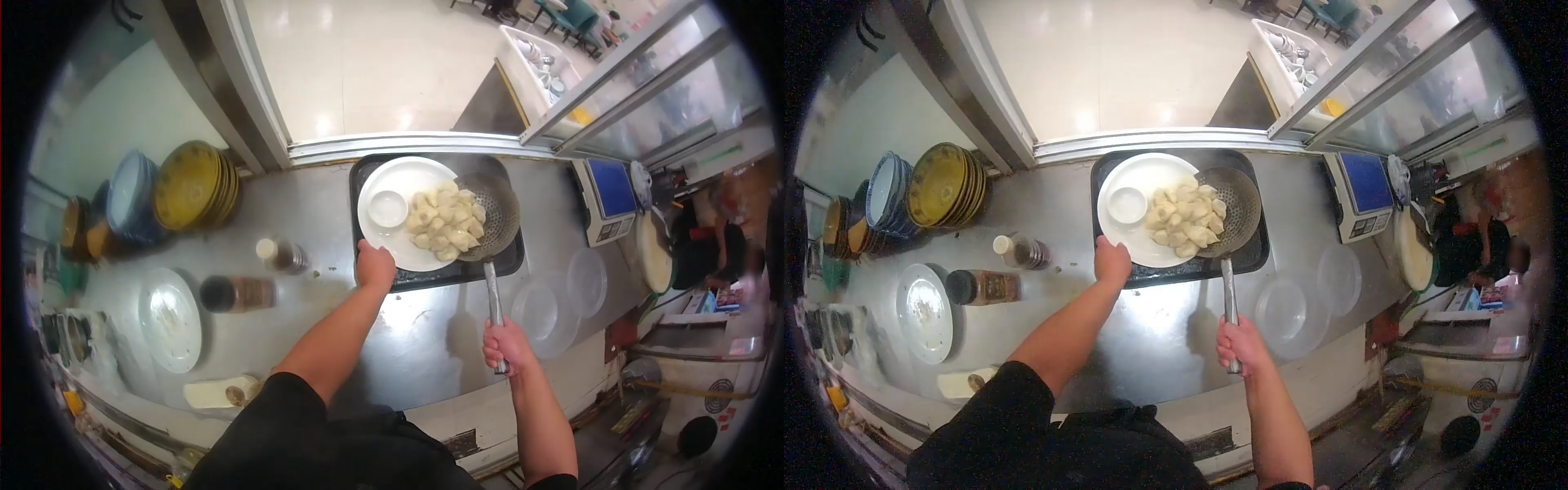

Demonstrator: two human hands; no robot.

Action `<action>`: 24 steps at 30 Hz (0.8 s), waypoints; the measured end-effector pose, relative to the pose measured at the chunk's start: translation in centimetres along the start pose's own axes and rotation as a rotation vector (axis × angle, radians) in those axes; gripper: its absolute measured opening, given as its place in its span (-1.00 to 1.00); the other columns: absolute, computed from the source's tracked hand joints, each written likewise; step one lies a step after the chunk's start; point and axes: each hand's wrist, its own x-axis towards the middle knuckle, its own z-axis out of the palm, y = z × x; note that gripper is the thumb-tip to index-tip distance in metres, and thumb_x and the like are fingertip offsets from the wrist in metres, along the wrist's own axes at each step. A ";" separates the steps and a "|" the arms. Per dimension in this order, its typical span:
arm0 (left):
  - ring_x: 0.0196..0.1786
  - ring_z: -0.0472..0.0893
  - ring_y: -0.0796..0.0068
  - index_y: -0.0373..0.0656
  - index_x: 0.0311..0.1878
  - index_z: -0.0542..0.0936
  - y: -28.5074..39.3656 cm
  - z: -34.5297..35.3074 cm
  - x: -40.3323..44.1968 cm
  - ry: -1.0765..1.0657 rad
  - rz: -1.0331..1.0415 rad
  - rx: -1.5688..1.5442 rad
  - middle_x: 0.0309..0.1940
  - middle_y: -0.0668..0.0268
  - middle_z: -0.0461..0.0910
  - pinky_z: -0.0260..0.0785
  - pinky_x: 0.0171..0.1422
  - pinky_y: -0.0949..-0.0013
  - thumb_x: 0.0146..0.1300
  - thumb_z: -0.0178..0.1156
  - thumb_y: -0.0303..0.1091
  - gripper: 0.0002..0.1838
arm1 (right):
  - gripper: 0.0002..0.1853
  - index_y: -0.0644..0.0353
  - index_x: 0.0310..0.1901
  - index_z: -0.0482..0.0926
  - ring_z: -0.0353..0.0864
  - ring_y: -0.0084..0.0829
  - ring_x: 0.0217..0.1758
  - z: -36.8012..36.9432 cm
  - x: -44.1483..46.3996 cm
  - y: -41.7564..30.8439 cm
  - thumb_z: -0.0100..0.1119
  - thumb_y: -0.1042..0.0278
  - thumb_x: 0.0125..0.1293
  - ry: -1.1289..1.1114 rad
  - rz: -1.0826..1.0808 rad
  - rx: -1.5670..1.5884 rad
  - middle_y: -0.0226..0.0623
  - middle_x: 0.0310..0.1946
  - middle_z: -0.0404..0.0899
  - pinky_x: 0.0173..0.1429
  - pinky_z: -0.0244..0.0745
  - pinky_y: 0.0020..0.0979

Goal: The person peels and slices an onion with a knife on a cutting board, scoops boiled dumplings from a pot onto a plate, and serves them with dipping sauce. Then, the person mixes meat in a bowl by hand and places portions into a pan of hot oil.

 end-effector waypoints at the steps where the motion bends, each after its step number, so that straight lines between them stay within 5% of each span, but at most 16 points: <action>1: -0.02 0.53 -0.13 -0.33 -0.01 0.30 0.0 -0.1 0.0 0.001 -0.003 -0.002 -0.11 -0.15 0.55 0.35 0.07 0.01 0.22 0.00 -0.30 -0.65 | -0.94 0.11 -0.29 0.28 0.15 -0.59 -0.82 0.3 0.1 -0.3 -0.14 0.50 0.21 0.021 -0.007 -0.007 -0.44 -0.68 0.22 -0.76 0.17 -0.46; 24: -0.03 0.53 -0.11 -0.28 0.06 0.31 -0.5 0.5 -0.6 -0.001 0.035 0.033 -0.13 -0.10 0.56 0.35 0.04 0.00 0.25 0.03 -0.29 -0.63 | -0.91 0.24 -0.30 0.34 0.39 -0.42 -0.75 2.6 3.8 -3.7 -0.02 0.43 0.22 0.316 -0.276 -0.546 -0.27 -0.60 0.39 -0.73 0.31 -0.36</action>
